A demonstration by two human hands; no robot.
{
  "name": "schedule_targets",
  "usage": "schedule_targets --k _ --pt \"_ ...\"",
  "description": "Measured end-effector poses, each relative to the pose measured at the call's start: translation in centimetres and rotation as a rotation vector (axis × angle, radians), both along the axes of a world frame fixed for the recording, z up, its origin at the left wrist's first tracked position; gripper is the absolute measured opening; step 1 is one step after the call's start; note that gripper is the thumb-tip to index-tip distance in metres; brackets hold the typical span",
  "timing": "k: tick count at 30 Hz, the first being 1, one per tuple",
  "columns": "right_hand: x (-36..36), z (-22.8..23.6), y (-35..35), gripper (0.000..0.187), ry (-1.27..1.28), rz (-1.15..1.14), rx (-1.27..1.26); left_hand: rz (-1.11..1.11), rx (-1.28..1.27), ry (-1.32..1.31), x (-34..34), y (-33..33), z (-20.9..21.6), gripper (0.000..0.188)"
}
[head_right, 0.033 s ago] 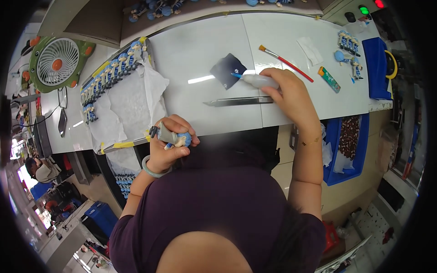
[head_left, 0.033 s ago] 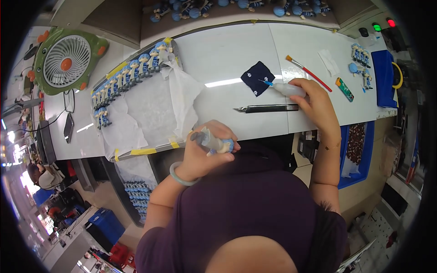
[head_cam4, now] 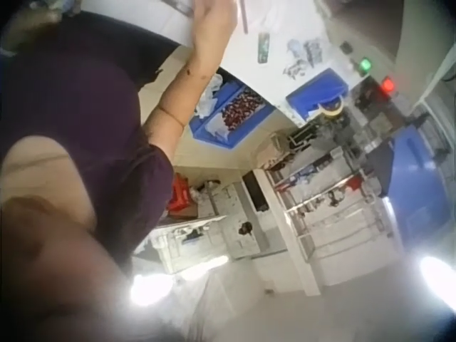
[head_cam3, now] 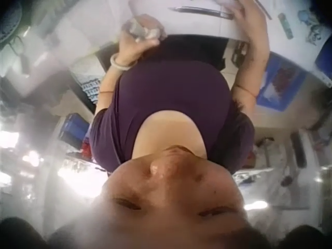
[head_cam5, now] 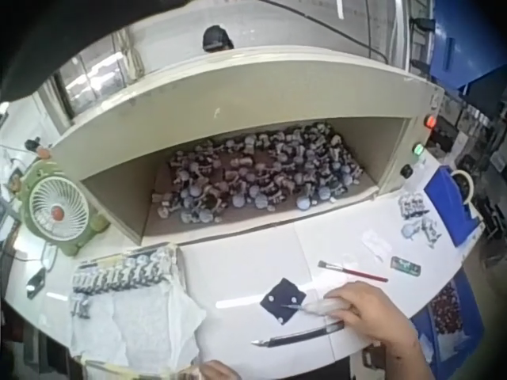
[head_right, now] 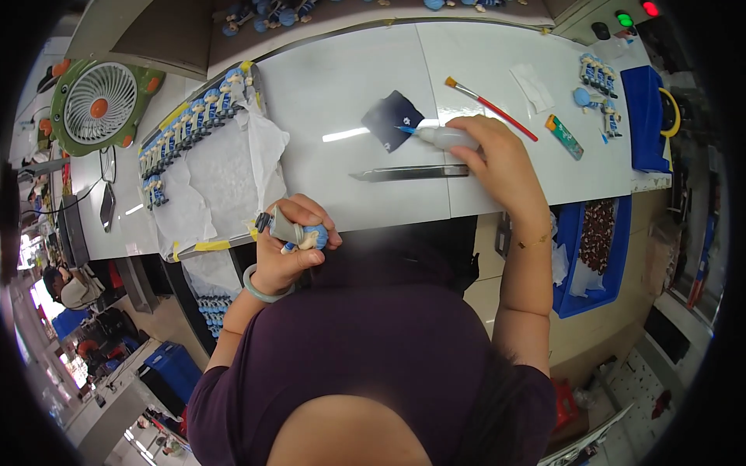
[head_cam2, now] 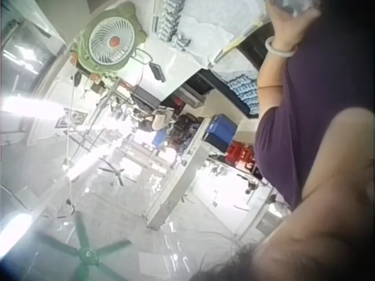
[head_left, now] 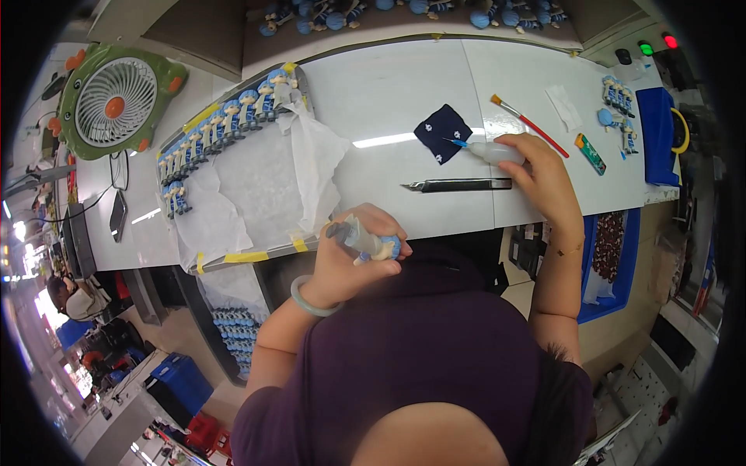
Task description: The person assembles small plastic figurines by applying glue from a bottle to their parts and joining them together by hand, using tweezers to handle small pieces.
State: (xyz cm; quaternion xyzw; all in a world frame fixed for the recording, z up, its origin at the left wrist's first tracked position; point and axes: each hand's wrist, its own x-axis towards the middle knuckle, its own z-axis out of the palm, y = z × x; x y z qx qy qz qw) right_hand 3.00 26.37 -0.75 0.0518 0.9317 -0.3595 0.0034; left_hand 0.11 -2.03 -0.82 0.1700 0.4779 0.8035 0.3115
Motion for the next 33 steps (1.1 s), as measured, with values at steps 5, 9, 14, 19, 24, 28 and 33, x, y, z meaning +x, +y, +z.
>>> schedule_targets --k 5,9,14,19,24,28,33 --pt "-0.1 0.0 0.5 0.027 -0.029 -0.049 -0.034 0.005 0.032 -0.066 -0.1 -0.2 0.0 0.034" --pt "0.1 -0.6 1.0 0.031 -0.043 -0.035 -0.004 0.014 0.030 -0.072 0.0 -0.2 0.2 0.034" --pt "0.4 -1.4 1.3 0.035 0.038 -0.016 -0.016 0.007 0.049 -0.096 -0.2 0.0 0.0 0.034" --pt "0.7 -1.8 1.1 0.034 0.074 -0.049 0.010 -0.008 0.068 -0.040 -0.2 0.2 0.3 0.033" --pt "1.1 -2.3 1.1 0.032 0.117 -0.088 0.006 -0.030 0.085 0.028 -0.4 0.2 0.3 0.033" --pt "0.9 -2.1 0.5 0.032 0.117 -0.157 -0.080 -0.052 -0.002 0.164 -0.8 0.1 0.8 0.037" --pt "0.9 -3.6 0.9 0.033 0.239 -0.147 -0.082 -0.043 -0.126 0.256 -0.9 -0.6 1.7 0.040"
